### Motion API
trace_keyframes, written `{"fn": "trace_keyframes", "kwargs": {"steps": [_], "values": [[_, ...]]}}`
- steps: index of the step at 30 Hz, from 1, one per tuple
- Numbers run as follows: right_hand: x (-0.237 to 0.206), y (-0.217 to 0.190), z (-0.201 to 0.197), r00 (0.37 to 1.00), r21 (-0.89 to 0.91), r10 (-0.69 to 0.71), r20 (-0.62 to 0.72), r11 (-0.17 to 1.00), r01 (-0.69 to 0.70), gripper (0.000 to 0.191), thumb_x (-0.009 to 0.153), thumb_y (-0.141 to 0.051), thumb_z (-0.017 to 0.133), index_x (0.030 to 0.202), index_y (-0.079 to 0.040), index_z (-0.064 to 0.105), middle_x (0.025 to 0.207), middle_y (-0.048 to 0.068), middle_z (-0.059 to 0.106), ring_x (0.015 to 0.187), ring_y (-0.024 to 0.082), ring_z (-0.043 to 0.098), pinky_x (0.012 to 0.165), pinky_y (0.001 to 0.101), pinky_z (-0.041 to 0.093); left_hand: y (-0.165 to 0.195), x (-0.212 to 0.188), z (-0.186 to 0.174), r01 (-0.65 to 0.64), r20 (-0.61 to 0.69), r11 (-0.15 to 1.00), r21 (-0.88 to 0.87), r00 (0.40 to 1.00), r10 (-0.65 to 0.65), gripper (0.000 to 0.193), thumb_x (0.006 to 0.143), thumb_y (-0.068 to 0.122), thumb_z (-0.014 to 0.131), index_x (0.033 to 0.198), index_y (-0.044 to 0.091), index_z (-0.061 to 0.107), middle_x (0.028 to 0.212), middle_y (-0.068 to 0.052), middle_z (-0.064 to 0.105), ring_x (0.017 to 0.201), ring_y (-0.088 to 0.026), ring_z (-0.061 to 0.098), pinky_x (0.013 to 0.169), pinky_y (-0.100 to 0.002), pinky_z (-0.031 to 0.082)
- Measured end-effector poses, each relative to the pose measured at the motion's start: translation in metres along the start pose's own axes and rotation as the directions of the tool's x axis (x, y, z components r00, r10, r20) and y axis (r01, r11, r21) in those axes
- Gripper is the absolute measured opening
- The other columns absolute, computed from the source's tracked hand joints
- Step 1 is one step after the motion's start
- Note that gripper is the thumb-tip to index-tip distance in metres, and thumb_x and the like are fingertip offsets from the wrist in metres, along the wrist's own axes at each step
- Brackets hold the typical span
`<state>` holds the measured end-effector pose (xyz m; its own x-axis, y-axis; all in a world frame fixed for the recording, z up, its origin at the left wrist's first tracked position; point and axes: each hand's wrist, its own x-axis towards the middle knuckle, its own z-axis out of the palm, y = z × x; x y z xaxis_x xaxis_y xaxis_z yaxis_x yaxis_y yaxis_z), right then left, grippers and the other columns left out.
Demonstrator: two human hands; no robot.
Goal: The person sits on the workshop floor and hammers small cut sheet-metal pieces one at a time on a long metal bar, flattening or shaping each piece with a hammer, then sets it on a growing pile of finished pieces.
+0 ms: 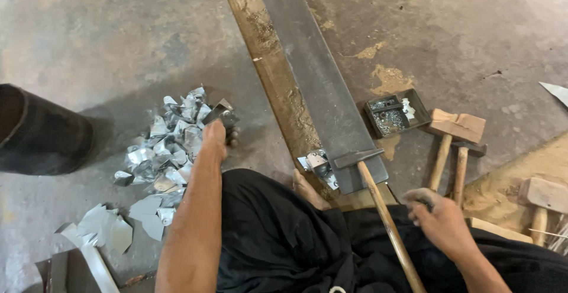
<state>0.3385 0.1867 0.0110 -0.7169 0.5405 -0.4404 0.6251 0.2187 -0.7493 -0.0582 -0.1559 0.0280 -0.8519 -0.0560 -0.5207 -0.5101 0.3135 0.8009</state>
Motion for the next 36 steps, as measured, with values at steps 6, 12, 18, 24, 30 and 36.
{"fn": "trace_keyframes", "kwargs": {"steps": [6, 12, 18, 24, 30, 36], "values": [[-0.004, 0.016, -0.008, 1.000, 0.725, 0.015, 0.006, 0.689, -0.015, 0.028, 0.093, 0.003, 0.057, 0.120, 0.008, 0.064, 0.102, 0.015, 0.071, 0.094, 0.026, 0.072, 0.087, 0.0418, 0.061, -0.009, -0.022, -0.025, -0.072, -0.451, 0.585, 0.808, 0.563, 0.692, 0.068, 0.066, 0.029, 0.075, 0.126, -0.001, 0.064, 0.127, -0.027, 0.063, 0.107, -0.053, 0.059, 0.080, -0.060, 0.054], [-0.011, -0.008, -0.001, 0.993, 0.827, 0.033, 0.110, 0.551, -0.110, 0.019, 0.096, -0.006, 0.063, 0.113, 0.001, 0.066, 0.096, 0.012, 0.072, 0.084, 0.023, 0.070, 0.078, 0.0387, 0.059, -0.005, -0.064, 0.072, -0.645, 0.583, 0.159, 0.747, 0.752, 0.307, 0.052, 0.081, 0.035, 0.077, 0.129, 0.021, 0.066, 0.127, -0.014, 0.069, 0.119, -0.035, 0.064, 0.101, -0.049, 0.052], [-0.023, -0.014, 0.002, 0.993, 0.810, 0.091, 0.076, 0.576, -0.114, 0.013, 0.097, -0.015, 0.068, 0.103, -0.003, 0.067, 0.086, 0.006, 0.068, 0.071, 0.016, 0.066, 0.066, 0.0324, 0.054, -0.065, -0.092, 0.138, -0.838, 0.798, -0.146, 0.526, 0.427, 0.425, 0.066, 0.062, 0.029, 0.086, 0.123, 0.011, 0.066, 0.122, -0.016, 0.065, 0.118, -0.037, 0.062, 0.088, -0.049, 0.055], [-0.027, -0.016, 0.002, 0.990, 0.792, 0.140, 0.037, 0.600, -0.114, 0.012, 0.096, -0.016, 0.069, 0.101, -0.005, 0.067, 0.085, 0.005, 0.067, 0.073, 0.015, 0.066, 0.067, 0.0319, 0.055, -0.048, -0.058, 0.124, -0.820, 0.716, 0.143, 0.554, 0.557, 0.420, 0.048, 0.076, 0.039, 0.085, 0.113, 0.012, 0.075, 0.112, -0.015, 0.071, 0.108, -0.037, 0.066, 0.088, -0.048, 0.054], [-0.022, -0.025, 0.001, 0.981, 0.736, 0.192, 0.040, 0.658, -0.159, 0.014, 0.092, -0.015, 0.071, 0.101, -0.006, 0.068, 0.086, 0.004, 0.069, 0.074, 0.015, 0.066, 0.066, 0.0317, 0.055, -0.021, -0.069, 0.084, -0.637, 0.468, 0.730, 0.247, 0.738, 0.487, 0.033, 0.083, 0.032, 0.085, 0.110, 0.015, 0.078, 0.101, -0.012, 0.080, 0.085, -0.025, 0.077, 0.078, -0.040, 0.062], [0.006, -0.065, 0.012, 0.994, 0.634, 0.110, -0.004, 0.769, -0.082, 0.017, 0.091, -0.013, 0.073, 0.102, -0.001, 0.071, 0.088, 0.007, 0.070, 0.076, 0.015, 0.068, 0.068, 0.0310, 0.059, 0.007, -0.083, 0.128, -0.956, 0.413, -0.005, 0.293, 0.122, 0.902, 0.027, 0.076, 0.011, 0.085, 0.101, 0.017, 0.079, 0.136, -0.012, 0.058, 0.125, -0.036, 0.056, 0.105, -0.045, 0.052]]}}
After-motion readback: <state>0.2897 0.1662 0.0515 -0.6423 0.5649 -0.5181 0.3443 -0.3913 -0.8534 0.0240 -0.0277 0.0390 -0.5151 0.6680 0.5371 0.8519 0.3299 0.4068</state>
